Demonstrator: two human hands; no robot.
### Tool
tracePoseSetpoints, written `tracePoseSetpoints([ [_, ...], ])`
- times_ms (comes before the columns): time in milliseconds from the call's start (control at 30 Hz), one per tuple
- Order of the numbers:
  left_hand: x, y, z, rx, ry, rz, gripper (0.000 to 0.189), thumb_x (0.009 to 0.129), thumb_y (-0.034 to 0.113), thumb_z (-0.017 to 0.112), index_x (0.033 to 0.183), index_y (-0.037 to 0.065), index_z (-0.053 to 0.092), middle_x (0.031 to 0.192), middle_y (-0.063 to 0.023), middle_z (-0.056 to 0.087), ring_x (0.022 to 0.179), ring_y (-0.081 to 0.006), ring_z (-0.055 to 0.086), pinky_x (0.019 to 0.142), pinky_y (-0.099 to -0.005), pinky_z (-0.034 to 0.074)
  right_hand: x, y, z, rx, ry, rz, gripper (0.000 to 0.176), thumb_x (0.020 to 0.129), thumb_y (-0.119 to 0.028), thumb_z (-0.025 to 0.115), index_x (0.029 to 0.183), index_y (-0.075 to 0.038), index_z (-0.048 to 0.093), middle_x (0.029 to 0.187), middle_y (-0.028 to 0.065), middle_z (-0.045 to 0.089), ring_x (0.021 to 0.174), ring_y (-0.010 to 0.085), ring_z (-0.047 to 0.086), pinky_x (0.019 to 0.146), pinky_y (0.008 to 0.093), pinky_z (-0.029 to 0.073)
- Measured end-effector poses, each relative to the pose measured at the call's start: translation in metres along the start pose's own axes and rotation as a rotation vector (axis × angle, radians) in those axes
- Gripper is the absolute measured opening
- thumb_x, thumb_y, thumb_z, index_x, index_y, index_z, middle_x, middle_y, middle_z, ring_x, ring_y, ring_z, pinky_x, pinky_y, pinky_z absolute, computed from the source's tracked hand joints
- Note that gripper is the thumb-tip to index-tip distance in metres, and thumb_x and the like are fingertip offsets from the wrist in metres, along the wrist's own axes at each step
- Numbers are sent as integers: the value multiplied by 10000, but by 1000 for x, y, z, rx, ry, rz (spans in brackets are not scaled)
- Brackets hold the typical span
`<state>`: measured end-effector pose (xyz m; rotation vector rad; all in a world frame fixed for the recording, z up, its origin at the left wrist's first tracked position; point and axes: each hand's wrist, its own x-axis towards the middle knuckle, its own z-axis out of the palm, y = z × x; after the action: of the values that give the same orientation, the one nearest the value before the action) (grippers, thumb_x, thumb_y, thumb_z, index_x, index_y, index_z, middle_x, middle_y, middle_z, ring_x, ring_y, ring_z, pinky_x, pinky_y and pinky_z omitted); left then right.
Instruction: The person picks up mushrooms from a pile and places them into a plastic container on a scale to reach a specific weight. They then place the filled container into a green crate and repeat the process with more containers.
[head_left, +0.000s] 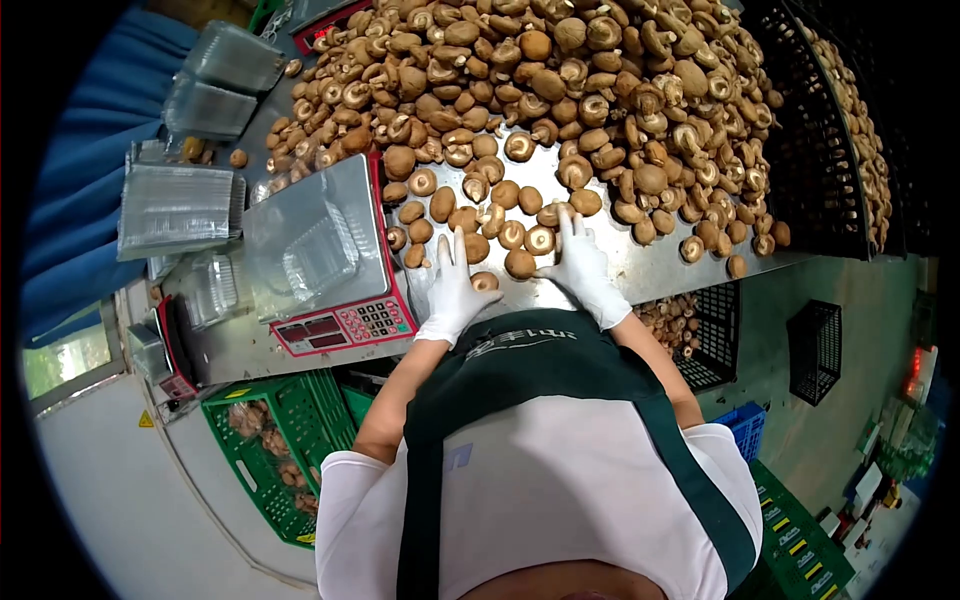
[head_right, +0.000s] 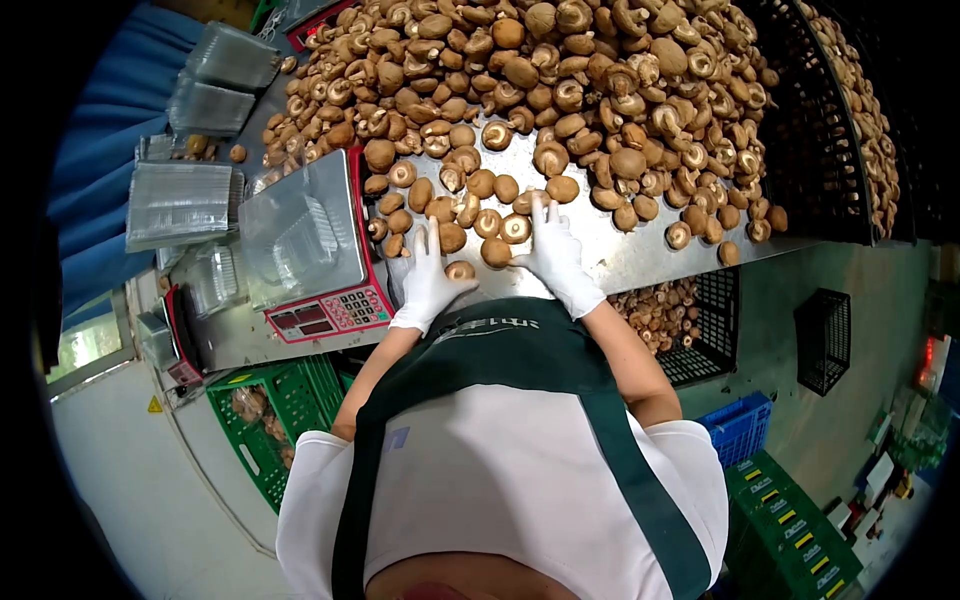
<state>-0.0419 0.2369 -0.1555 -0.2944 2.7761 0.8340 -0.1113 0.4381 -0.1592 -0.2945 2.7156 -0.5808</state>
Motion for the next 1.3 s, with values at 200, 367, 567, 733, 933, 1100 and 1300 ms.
tracePoseSetpoints([
  [200,43,12,-14,-139,171,122,1171,548,266,827,1443,54,102,1440,-278,170,1297,-431,290,988,-408,390,44,-5,7,188,17,-181,1183,485,-346,867,1432,-151,185,1433,257,228,1182,396,449,862,414,488],
  [367,70,17,-29,-87,-16,138,1112,549,265,826,1442,121,179,1482,-211,148,1281,-414,330,985,-405,400,78,1,2,209,-17,-286,1173,505,-326,862,1434,-120,177,1379,228,332,1208,386,426,959,394,419],
  [567,64,11,-20,75,-60,244,1092,553,334,828,1437,136,218,1463,-203,214,1222,-421,398,973,-413,404,63,1,-5,402,-112,-372,950,567,-192,815,1370,-53,328,1317,197,441,1180,338,469,989,359,403],
  [733,36,-6,1,-85,0,257,1089,541,380,832,1423,127,244,1430,-211,258,1230,-383,405,952,-399,425,35,2,-3,654,-282,-288,982,586,-214,798,1407,-59,282,1327,200,445,1196,289,475,995,319,392],
  [933,27,-23,15,-218,-9,313,1040,556,300,834,1411,119,268,1409,-170,319,1212,-348,440,963,-394,420,17,2,13,700,-243,-242,993,598,-201,795,1421,-65,255,1337,196,440,1200,284,476,999,315,382],
  [1100,30,-20,5,-515,-198,306,965,603,171,812,1414,129,290,1366,-127,427,1223,-274,458,978,-338,412,10,5,15,858,-313,-194,983,628,-108,793,1435,-75,232,1245,141,499,1041,188,537,880,287,462],
  [1300,36,-10,-5,-718,-273,274,923,643,123,804,1413,89,297,1333,-112,458,1195,-183,457,1007,-296,372,10,0,-4,1189,-451,-47,919,678,-2,752,1427,-24,219,1179,106,517,975,143,536,817,263,488],
])
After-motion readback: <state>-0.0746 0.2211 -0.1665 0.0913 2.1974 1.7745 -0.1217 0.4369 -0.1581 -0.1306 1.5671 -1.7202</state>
